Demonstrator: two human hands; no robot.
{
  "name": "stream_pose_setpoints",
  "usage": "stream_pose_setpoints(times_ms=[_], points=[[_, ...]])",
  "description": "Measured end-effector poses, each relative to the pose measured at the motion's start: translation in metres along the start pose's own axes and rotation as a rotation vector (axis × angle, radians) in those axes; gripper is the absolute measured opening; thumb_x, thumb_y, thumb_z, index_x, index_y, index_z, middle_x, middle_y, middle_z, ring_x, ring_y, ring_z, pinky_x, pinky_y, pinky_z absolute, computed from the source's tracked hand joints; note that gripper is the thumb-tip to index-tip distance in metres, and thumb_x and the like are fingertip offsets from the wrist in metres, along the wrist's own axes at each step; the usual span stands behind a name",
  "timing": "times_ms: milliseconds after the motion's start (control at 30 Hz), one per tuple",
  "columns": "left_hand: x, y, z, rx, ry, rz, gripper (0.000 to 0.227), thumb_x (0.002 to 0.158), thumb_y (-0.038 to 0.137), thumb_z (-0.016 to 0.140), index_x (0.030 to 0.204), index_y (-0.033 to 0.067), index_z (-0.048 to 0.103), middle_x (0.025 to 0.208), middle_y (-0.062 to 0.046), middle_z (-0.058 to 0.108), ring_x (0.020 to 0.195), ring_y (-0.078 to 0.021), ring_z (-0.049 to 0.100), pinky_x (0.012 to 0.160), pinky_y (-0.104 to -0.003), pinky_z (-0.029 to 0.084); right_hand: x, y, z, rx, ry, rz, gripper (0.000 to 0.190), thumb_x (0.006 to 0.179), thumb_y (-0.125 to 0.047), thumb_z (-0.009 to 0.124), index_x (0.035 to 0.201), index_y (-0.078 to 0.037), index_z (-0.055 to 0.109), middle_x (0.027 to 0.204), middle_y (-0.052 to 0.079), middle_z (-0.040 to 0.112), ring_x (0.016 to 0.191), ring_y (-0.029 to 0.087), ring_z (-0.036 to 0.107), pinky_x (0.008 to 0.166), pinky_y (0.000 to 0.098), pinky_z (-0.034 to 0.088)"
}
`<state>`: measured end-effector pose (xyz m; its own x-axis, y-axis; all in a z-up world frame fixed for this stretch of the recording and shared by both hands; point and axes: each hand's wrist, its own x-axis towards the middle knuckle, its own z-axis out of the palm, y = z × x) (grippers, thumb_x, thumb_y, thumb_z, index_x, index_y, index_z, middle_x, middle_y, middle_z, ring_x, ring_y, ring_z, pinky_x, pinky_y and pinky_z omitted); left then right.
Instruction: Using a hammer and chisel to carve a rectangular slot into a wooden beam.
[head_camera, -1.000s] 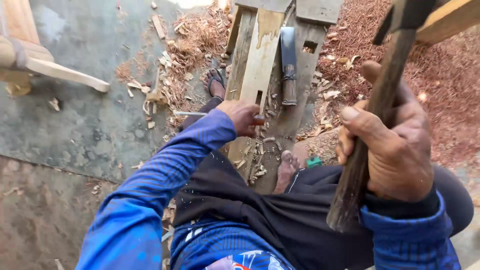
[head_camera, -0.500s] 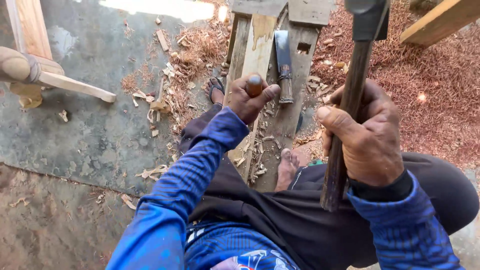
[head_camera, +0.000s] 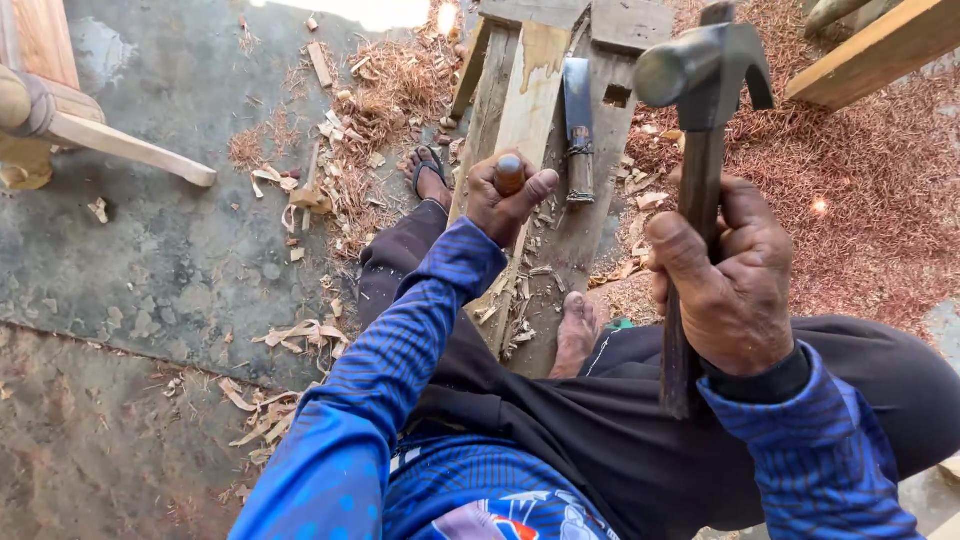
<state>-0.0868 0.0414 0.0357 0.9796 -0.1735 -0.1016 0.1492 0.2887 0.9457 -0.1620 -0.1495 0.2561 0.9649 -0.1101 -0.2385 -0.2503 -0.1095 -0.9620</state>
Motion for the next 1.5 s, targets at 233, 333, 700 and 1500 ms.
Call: stream_pose_setpoints(times_ms=[233,333,700,1500], points=[[-0.029,-0.015,0.004,0.217,0.016,0.165,0.024,0.085,0.018,0.086,0.081,0.0066,0.065,0.072,0.002,0.063,0.067,-0.0058,0.057,0.060,-0.025,0.051,-0.018,-0.010,0.005,-0.220,-0.125,-0.210,0.067,0.105,-0.022,0.065,0.165,-0.015,0.035,0.095,0.002,0.067,0.067,0.002,0.054,0.062,0.0207,0.049],[-0.034,-0.002,0.004,0.121,-0.021,0.170,0.023,0.090,0.018,0.085,0.089,0.0047,0.066,0.082,0.000,0.064,0.075,-0.0087,0.059,0.067,-0.027,0.052,-0.018,-0.001,0.015,-0.309,-0.196,-0.287,0.057,0.110,-0.013,0.063,0.163,-0.013,0.043,0.116,0.007,0.068,0.077,0.003,0.053,0.071,0.0207,0.049],[-0.048,-0.064,-0.004,0.194,-0.079,-0.175,0.030,0.093,0.019,0.085,0.105,-0.0042,0.070,0.085,-0.015,0.074,0.078,-0.0201,0.071,0.076,-0.032,0.060,-0.027,-0.056,0.040,-0.322,-0.208,-0.242,0.052,0.106,-0.011,0.058,0.156,-0.006,0.047,0.125,0.012,0.071,0.094,0.014,0.060,0.084,0.0293,0.052],[0.000,0.001,0.002,0.148,-0.042,0.432,0.026,0.092,0.017,0.077,0.075,0.0073,0.060,0.068,-0.002,0.063,0.062,-0.0074,0.060,0.056,-0.027,0.049,-0.110,0.145,0.046,0.186,0.104,0.199,0.015,0.096,-0.008,0.076,0.092,0.000,0.064,0.078,0.010,0.067,0.070,0.015,0.062,0.067,0.0290,0.050]])
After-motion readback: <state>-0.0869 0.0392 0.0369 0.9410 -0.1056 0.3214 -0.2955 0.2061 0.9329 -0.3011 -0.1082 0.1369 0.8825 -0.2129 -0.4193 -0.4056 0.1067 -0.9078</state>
